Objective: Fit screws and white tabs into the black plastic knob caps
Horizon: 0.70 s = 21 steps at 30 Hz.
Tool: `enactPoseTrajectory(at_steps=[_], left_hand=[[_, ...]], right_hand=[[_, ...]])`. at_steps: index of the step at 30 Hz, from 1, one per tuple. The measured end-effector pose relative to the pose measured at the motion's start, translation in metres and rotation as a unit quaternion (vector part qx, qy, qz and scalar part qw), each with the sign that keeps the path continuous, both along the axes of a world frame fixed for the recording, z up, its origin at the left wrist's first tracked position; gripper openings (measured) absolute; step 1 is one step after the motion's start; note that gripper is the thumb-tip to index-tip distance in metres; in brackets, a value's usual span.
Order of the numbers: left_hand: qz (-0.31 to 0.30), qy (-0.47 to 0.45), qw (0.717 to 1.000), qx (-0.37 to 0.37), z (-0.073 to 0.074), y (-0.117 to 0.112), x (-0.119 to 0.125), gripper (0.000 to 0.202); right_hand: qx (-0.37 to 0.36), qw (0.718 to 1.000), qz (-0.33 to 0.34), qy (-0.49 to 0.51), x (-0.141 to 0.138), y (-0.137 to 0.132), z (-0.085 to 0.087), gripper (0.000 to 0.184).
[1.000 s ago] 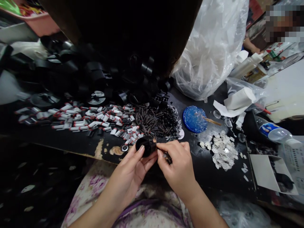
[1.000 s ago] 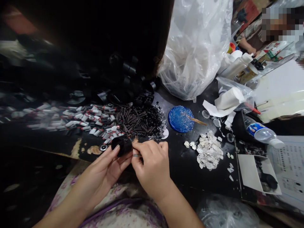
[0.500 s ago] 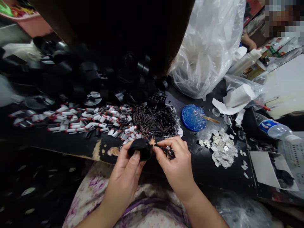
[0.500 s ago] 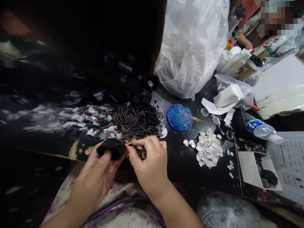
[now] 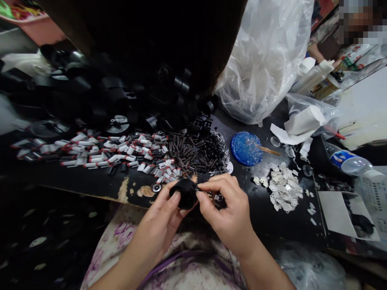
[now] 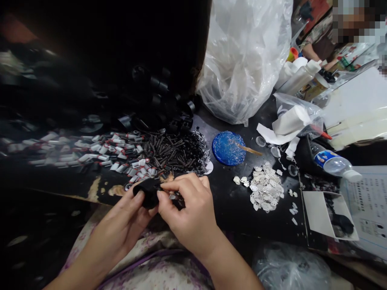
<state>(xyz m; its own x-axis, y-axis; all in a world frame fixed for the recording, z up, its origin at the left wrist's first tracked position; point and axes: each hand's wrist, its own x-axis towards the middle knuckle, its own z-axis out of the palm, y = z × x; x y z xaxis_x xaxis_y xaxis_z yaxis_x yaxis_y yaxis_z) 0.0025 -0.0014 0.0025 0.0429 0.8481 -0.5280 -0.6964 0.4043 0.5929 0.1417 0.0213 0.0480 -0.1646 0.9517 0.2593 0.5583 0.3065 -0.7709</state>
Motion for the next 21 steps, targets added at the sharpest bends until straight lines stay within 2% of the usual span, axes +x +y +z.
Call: enactPoseTrajectory(at_steps=[8, 12, 16, 21], left_hand=[[-0.036, 0.001, 0.999, 0.008, -0.001, 0.001, 0.001, 0.018], [-0.052, -0.012, 0.998, -0.013, 0.004, 0.002, -0.003, 0.018], [-0.065, -0.029, 0.997, -0.034, 0.003, 0.002, -0.006, 0.015], [-0.084, -0.05, 0.995, -0.034, -0.001, 0.002, -0.008, 0.013]], right_hand=[[0.048, 0.998, 0.001, -0.029, 0.001, -0.003, -0.004, 0.005], [0.036, 0.997, 0.052, -0.046, 0.004, -0.003, 0.001, 0.005], [0.032, 0.995, 0.049, -0.082, 0.005, -0.003, 0.006, 0.004], [-0.004, 0.984, 0.084, -0.159, 0.007, -0.002, 0.012, 0.007]])
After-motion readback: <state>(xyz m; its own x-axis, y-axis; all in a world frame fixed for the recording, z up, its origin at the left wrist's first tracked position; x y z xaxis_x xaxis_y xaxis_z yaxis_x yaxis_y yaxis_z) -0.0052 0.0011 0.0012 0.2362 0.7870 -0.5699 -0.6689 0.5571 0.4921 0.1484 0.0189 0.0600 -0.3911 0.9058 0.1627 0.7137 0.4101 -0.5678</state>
